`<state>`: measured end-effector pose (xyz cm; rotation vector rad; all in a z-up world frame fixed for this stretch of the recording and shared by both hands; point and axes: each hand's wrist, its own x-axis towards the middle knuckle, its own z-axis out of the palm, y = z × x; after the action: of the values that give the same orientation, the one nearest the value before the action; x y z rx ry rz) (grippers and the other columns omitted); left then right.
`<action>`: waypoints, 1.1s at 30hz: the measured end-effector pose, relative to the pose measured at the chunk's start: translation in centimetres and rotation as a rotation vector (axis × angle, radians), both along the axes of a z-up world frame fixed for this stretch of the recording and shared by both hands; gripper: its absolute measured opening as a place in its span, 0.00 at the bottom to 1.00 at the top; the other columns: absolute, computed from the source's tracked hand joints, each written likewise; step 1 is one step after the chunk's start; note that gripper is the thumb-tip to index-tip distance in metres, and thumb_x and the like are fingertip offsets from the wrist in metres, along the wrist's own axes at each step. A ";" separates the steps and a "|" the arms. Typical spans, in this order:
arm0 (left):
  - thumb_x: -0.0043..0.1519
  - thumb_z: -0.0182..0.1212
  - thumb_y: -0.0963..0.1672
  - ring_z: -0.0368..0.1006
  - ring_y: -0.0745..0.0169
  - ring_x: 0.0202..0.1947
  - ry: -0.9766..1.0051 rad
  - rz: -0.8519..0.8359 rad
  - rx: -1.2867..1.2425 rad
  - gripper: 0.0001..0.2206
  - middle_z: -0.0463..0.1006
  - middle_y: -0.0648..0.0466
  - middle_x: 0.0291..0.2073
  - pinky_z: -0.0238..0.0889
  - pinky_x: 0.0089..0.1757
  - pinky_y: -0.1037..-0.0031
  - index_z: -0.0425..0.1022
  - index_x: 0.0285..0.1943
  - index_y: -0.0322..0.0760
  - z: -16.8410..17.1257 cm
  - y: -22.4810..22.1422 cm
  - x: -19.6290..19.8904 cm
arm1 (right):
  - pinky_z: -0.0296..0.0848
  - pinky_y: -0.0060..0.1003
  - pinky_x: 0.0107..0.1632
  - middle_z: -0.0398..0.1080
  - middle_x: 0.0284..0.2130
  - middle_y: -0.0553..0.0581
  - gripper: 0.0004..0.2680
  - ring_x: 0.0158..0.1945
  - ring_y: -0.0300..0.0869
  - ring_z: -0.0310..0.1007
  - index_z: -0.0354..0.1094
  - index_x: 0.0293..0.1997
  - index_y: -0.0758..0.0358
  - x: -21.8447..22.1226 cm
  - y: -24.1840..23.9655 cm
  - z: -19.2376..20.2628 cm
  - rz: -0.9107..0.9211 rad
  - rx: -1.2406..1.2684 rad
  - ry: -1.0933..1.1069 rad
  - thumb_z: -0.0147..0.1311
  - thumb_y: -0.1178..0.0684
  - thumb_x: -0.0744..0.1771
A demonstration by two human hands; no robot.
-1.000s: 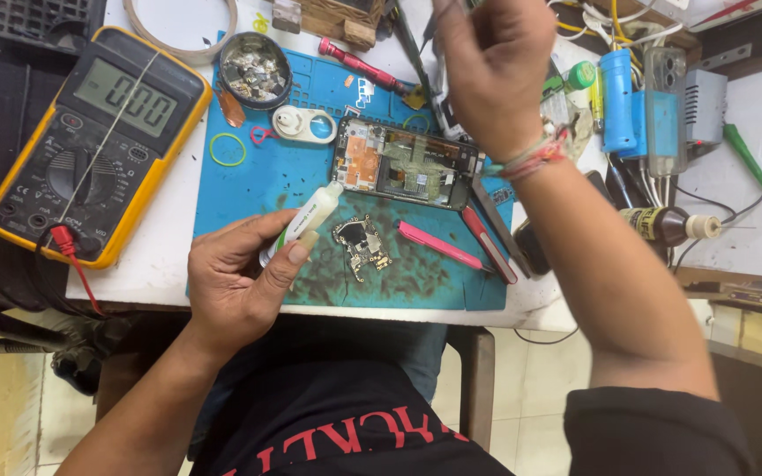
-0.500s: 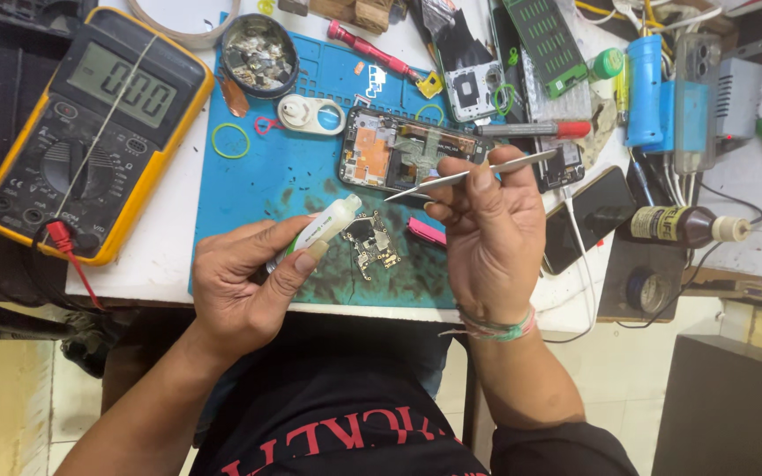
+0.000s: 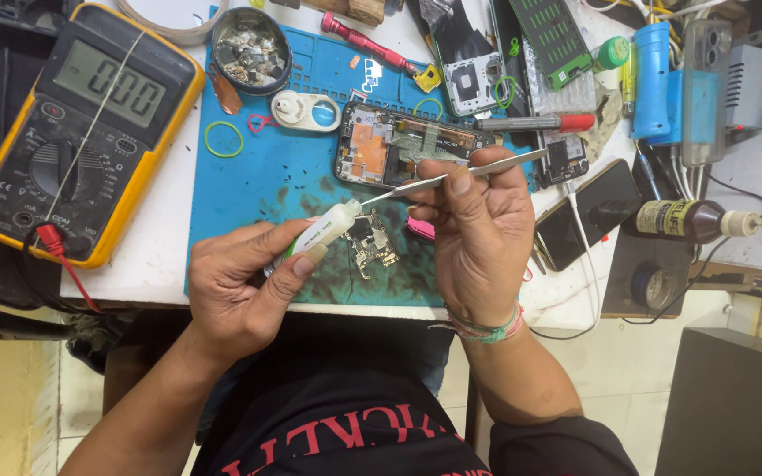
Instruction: The person solders a small component onto a circuit board while using a heat gun and tweezers.
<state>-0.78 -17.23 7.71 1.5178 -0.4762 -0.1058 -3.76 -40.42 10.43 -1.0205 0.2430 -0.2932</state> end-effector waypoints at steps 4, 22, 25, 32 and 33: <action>0.65 0.64 0.39 0.64 0.76 0.24 -0.003 0.000 0.010 0.13 0.77 0.56 0.27 0.54 0.28 0.81 0.79 0.58 0.30 0.0 -0.1 0.0 | 0.80 0.38 0.45 0.77 0.47 0.67 0.09 0.45 0.49 0.81 0.60 0.58 0.62 0.0 0.0 0.0 0.002 -0.002 -0.001 0.54 0.59 0.73; 0.64 0.65 0.39 0.63 0.76 0.23 -0.018 0.019 0.044 0.13 0.76 0.56 0.26 0.53 0.28 0.81 0.80 0.57 0.31 0.2 -0.2 0.0 | 0.77 0.36 0.46 0.77 0.47 0.62 0.08 0.47 0.47 0.81 0.63 0.57 0.59 -0.7 -0.4 -0.6 0.015 0.229 0.048 0.55 0.58 0.72; 0.64 0.66 0.39 0.64 0.76 0.24 -0.031 0.039 0.057 0.12 0.76 0.56 0.27 0.53 0.28 0.81 0.80 0.56 0.30 0.3 -0.3 -0.1 | 0.76 0.38 0.48 0.77 0.49 0.61 0.07 0.49 0.47 0.80 0.65 0.57 0.60 -1.8 -0.8 -1.0 -0.013 0.236 0.014 0.55 0.58 0.73; 0.65 0.68 0.42 0.72 0.60 0.30 -0.428 0.246 0.557 0.14 0.78 0.51 0.35 0.63 0.33 0.72 0.80 0.58 0.32 2.1 -0.2 1.4 | 0.72 0.38 0.49 0.71 0.45 0.59 0.06 0.45 0.44 0.72 0.70 0.58 0.63 -6.9 -2.3 -3.5 -0.169 -0.364 -0.232 0.56 0.57 0.74; 0.65 0.69 0.43 0.72 0.54 0.32 -0.565 0.309 0.728 0.14 0.78 0.50 0.36 0.64 0.34 0.68 0.81 0.58 0.32 2.3 0.1 2.0 | 0.72 0.37 0.48 0.71 0.43 0.58 0.06 0.44 0.43 0.71 0.71 0.58 0.63 -7.7 -2.4 -3.9 -0.183 -0.482 -0.271 0.56 0.57 0.74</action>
<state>1.27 -17.16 10.00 2.3325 -0.6834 0.4499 -11.42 -42.87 6.55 -1.4197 0.0156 -0.6739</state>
